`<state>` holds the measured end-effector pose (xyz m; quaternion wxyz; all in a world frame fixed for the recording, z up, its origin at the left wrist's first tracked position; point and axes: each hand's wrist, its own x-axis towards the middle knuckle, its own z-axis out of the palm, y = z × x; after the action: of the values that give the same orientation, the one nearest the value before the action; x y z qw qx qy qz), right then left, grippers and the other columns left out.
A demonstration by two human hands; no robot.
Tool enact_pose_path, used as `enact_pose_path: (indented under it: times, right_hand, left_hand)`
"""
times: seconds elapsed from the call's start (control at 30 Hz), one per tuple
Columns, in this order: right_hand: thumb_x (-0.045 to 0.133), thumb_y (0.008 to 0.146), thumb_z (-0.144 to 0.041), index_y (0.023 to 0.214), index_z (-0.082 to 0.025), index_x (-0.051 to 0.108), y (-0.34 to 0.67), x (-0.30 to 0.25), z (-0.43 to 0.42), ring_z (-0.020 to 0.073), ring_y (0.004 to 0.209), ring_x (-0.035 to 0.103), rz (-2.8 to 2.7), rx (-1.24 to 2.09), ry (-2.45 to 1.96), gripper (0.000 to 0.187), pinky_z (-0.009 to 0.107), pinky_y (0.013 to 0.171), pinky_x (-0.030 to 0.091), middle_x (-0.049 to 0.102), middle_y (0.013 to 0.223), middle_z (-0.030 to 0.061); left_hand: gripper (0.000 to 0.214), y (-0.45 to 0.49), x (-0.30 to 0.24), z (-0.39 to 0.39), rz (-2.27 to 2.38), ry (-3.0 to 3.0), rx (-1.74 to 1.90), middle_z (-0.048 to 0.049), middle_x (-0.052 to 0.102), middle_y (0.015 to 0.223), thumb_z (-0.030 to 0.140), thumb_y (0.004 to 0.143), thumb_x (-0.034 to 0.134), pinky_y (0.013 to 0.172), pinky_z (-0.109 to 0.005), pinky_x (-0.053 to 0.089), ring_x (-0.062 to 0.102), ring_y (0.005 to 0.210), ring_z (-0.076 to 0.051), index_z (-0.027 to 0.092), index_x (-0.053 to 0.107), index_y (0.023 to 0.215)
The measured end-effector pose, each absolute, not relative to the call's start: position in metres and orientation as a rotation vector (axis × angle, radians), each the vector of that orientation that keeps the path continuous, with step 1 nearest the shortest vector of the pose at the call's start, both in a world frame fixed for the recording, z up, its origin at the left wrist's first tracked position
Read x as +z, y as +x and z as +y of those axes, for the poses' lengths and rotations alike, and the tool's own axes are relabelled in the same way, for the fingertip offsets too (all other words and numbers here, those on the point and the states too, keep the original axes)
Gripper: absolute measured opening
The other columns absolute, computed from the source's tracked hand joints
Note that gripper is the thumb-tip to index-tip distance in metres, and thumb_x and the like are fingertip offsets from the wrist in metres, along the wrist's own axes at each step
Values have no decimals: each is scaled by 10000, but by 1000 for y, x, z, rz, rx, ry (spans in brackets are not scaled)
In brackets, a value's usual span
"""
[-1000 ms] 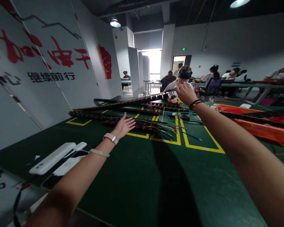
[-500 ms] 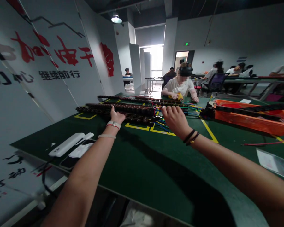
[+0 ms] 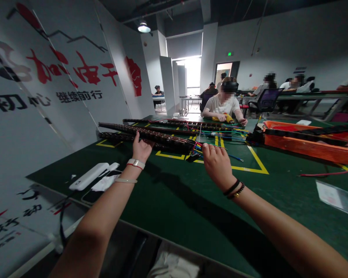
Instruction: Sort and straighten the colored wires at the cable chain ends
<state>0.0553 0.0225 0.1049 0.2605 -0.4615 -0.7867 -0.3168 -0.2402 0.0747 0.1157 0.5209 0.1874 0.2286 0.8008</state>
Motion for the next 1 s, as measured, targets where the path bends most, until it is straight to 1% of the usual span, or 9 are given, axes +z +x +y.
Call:
enact_pose_path:
  times: [0.07,0.2,0.3,0.37,0.5,0.6,0.73,0.9,1.0]
  right_hand:
    - [297,927,-152,1145,-117,511,62,100,21,233,785,516,-2136,-887,-1230,308,357,706,337,617,979,143]
    - [291,932,-155,1130,-99,515,80,93,18,232,776,520,-2120,-898,-1247,304,346,695,329,624,928,132]
    - [279,938,-155,1093,-93,529,95,88,15,231,763,531,-2115,-867,-1290,302,342,692,332,624,890,131]
    - [277,941,-163,1091,-96,530,103,81,11,232,768,541,-2139,-838,-1302,301,343,698,340,629,903,134]
    - [312,931,-156,1125,-89,518,112,57,0,240,827,562,-2221,-783,-1288,291,345,727,362,639,959,149]
    - [347,907,-127,1149,-81,507,113,36,-6,239,844,574,-2271,-745,-1301,294,343,730,380,639,978,157]
    - [357,888,-93,1182,-69,481,110,20,-5,234,843,577,-2315,-730,-1330,320,343,729,396,636,992,159]
    - [361,902,-97,1203,-28,461,103,19,-1,225,852,571,-2326,-702,-1315,324,333,738,384,629,1005,158]
    - [354,916,-105,1191,-34,478,100,18,0,216,838,564,-2350,-675,-1293,310,323,728,368,633,990,147]
  left_hand:
    - [292,-237,117,66,532,457,1919,-67,690,846,400,880,479,834,-313,526,636,928,-188,147,599,963]
    - [245,-226,113,45,536,470,1923,-70,690,910,362,878,486,879,-370,511,625,993,-209,161,594,966]
    - [259,-217,104,31,539,478,1883,-77,683,958,401,869,493,895,-398,504,613,1032,-223,170,584,946]
    - [285,-212,96,24,552,465,1838,-85,678,981,433,857,502,903,-409,498,607,1046,-230,173,581,942]
    - [328,-206,79,22,594,388,1748,-104,687,936,441,845,509,929,-433,478,619,1015,-245,150,595,969]
    - [339,-206,70,29,617,377,1698,-100,700,895,440,838,517,945,-436,465,627,1003,-257,141,618,962]
    - [311,-214,64,41,711,408,1641,-84,713,821,427,829,541,927,-430,471,645,956,-263,155,652,933]
    - [330,-222,59,51,622,400,1592,-112,718,875,394,853,517,943,-398,452,657,925,-245,108,655,941]
    - [342,-222,58,49,606,361,1607,-123,717,885,385,852,520,955,-407,443,652,945,-251,94,648,976]
